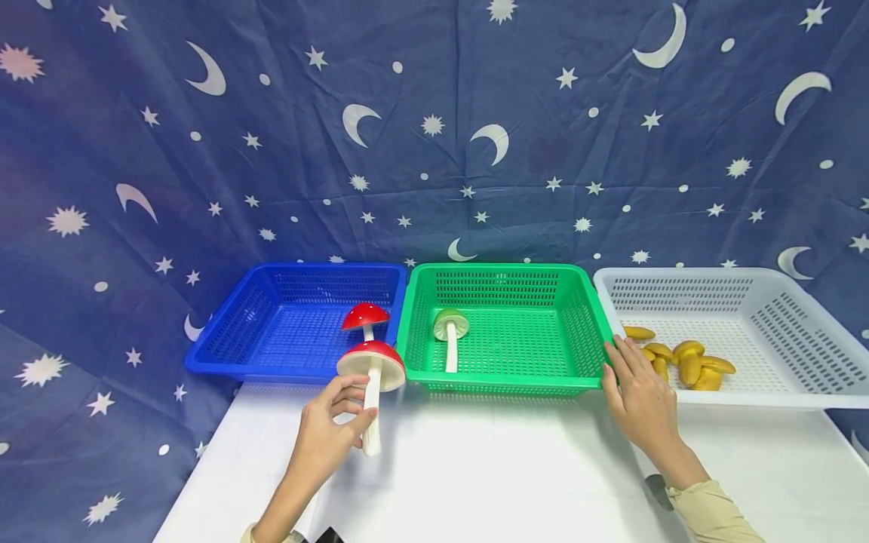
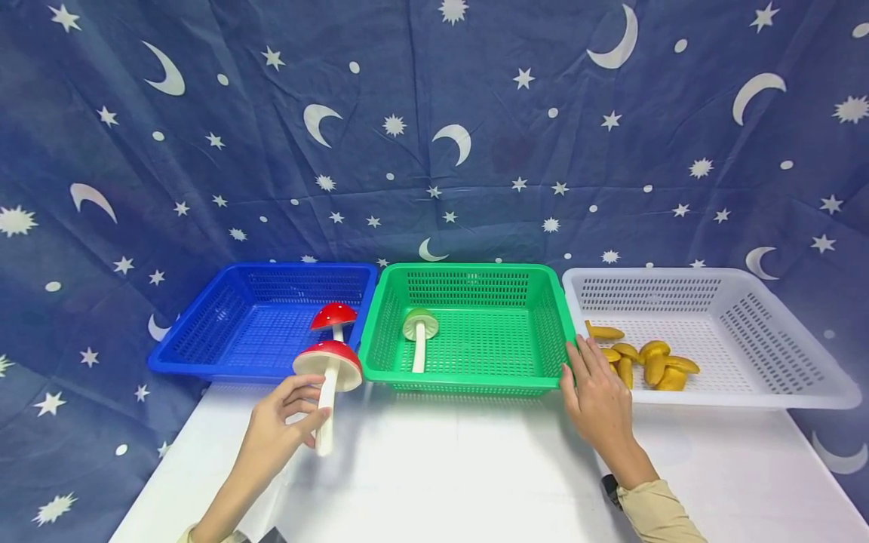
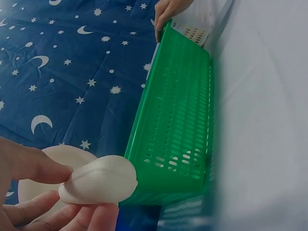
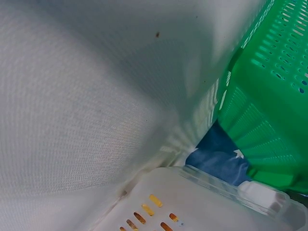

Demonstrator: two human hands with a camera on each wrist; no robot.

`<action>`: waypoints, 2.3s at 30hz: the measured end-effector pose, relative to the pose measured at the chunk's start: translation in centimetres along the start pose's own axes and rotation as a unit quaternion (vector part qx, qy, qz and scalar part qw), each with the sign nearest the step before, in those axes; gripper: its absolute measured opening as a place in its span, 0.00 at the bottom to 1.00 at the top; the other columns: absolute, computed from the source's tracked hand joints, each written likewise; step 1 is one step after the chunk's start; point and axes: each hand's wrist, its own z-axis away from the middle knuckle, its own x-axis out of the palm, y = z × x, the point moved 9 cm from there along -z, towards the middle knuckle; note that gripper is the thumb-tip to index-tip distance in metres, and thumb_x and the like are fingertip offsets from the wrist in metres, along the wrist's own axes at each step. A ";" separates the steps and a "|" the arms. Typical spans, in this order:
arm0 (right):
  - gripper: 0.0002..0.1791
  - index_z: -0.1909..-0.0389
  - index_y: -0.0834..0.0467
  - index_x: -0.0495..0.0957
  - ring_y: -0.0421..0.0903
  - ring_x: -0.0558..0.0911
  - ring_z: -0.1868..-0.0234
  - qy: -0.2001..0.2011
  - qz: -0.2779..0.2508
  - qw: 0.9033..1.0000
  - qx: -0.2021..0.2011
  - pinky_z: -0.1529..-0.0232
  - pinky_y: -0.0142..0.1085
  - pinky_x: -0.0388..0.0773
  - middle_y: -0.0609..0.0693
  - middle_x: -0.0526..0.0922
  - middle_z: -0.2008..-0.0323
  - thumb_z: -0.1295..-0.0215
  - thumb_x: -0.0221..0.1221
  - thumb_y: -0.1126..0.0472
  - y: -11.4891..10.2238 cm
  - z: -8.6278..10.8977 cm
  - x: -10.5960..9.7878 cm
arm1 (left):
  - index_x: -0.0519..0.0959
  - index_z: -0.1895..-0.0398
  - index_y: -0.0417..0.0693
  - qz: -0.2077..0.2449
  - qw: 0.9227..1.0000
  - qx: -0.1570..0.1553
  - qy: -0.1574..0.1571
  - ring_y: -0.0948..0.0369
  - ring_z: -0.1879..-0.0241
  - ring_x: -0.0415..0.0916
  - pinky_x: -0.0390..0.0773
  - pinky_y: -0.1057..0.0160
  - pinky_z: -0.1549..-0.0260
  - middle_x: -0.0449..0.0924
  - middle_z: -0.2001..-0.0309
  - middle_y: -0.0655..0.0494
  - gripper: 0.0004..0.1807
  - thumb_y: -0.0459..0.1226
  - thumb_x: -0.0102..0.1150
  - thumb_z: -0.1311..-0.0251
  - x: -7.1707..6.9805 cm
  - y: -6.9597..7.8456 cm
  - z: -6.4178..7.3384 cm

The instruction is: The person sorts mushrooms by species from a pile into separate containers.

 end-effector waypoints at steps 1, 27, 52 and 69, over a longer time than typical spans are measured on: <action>0.22 0.44 0.66 0.75 0.61 0.72 0.41 0.001 0.000 1.000 -0.001 0.85 0.46 0.74 0.63 0.74 0.42 0.36 0.50 0.59 0.0 0.0 0.0 | 0.77 0.49 0.47 -0.002 1.000 0.002 0.002 0.58 0.65 0.79 0.79 0.59 0.82 0.78 0.59 0.46 0.23 0.26 0.66 0.51 -0.1 0.1 -0.2; 0.22 0.45 0.66 0.75 0.61 0.73 0.41 0.003 -0.001 1.000 -0.003 0.91 0.37 0.67 0.62 0.75 0.42 0.35 0.48 0.58 0.1 0.0 0.1 | 0.76 0.49 0.42 -0.018 0.997 0.044 0.064 0.65 0.71 0.79 0.80 0.57 0.83 0.81 0.59 0.44 0.22 0.25 0.65 0.50 -4.4 0.7 -4.3; 0.23 0.45 0.67 0.76 0.61 0.73 0.42 0.010 0.005 1.000 0.003 0.77 0.53 0.76 0.62 0.75 0.42 0.36 0.49 0.59 -0.1 0.0 -0.3 | 0.75 0.47 0.42 -0.107 0.990 0.010 0.096 0.58 0.67 0.81 0.80 0.60 0.82 0.81 0.56 0.41 0.22 0.30 0.63 0.47 -7.6 -0.6 -10.7; 0.22 0.45 0.67 0.76 0.63 0.74 0.43 0.007 -0.004 1.000 -0.002 0.87 0.43 0.71 0.63 0.75 0.43 0.36 0.49 0.59 -0.2 0.1 -0.2 | 0.74 0.48 0.34 -0.181 0.981 0.014 0.069 0.52 0.85 0.79 0.79 0.55 0.85 0.79 0.58 0.33 0.24 0.26 0.61 0.52 -8.7 -3.0 -14.5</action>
